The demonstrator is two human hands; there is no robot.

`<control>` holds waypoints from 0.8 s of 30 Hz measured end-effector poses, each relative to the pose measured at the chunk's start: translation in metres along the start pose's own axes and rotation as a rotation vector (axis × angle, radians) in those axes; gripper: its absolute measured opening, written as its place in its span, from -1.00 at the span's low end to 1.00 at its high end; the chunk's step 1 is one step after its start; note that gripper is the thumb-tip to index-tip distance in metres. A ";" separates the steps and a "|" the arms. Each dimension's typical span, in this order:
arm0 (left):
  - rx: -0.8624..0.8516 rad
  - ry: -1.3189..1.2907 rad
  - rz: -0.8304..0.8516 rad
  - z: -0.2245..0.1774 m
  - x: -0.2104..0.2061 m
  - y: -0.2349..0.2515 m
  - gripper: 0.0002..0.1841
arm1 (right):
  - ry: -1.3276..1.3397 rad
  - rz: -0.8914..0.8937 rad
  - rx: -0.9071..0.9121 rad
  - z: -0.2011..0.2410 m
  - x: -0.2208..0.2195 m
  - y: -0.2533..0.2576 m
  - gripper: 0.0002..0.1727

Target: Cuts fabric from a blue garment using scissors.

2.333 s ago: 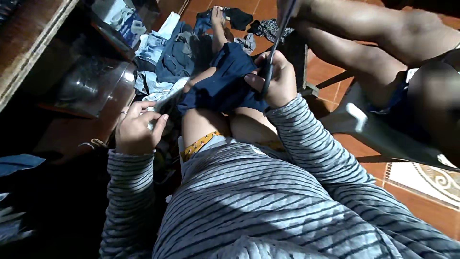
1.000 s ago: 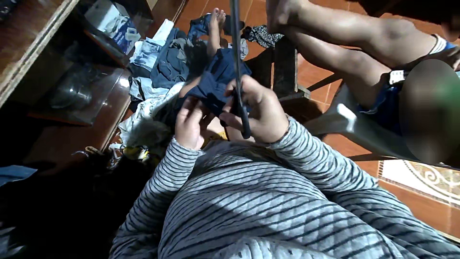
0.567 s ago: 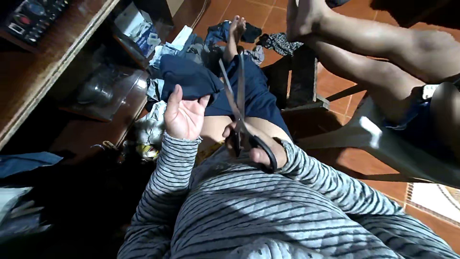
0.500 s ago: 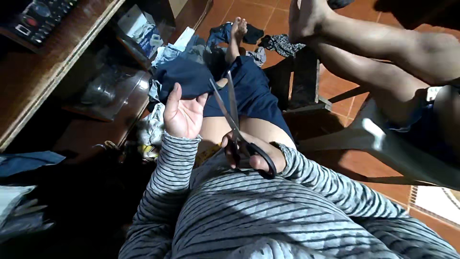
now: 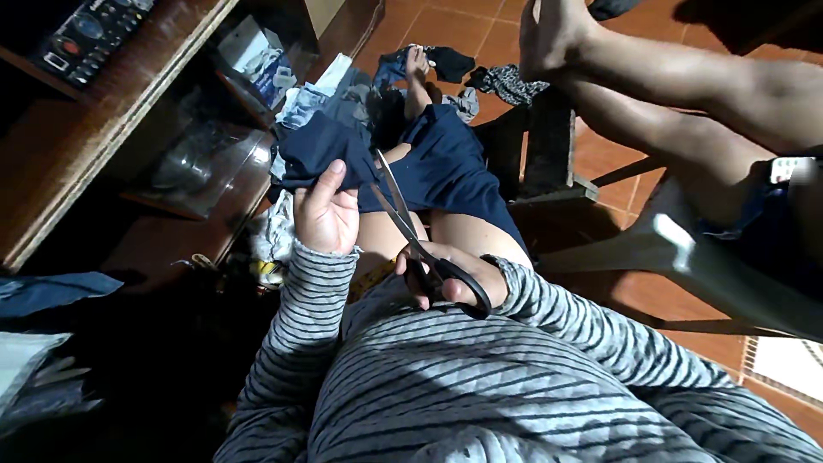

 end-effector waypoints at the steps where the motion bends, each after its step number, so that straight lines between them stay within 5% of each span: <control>1: -0.012 0.032 0.008 0.003 -0.001 -0.002 -0.73 | -0.006 -0.009 0.004 0.000 0.001 0.001 -0.13; 9: -0.100 0.223 0.061 0.012 0.002 -0.013 -0.63 | -0.012 -0.068 0.023 -0.004 0.005 0.003 -0.13; 24: -0.086 0.137 0.253 0.017 -0.001 -0.017 -0.62 | 0.136 -0.064 0.103 -0.003 0.002 0.005 -0.19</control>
Point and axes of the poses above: each hand's wrist, its own y-axis towards the middle knuckle, its own x-axis out of the back of the hand, z = x × y, the point moved 9 cm from there along y, towards the middle knuckle, and after that the axes turned 14 degrees about x, right-handed, at the moved point
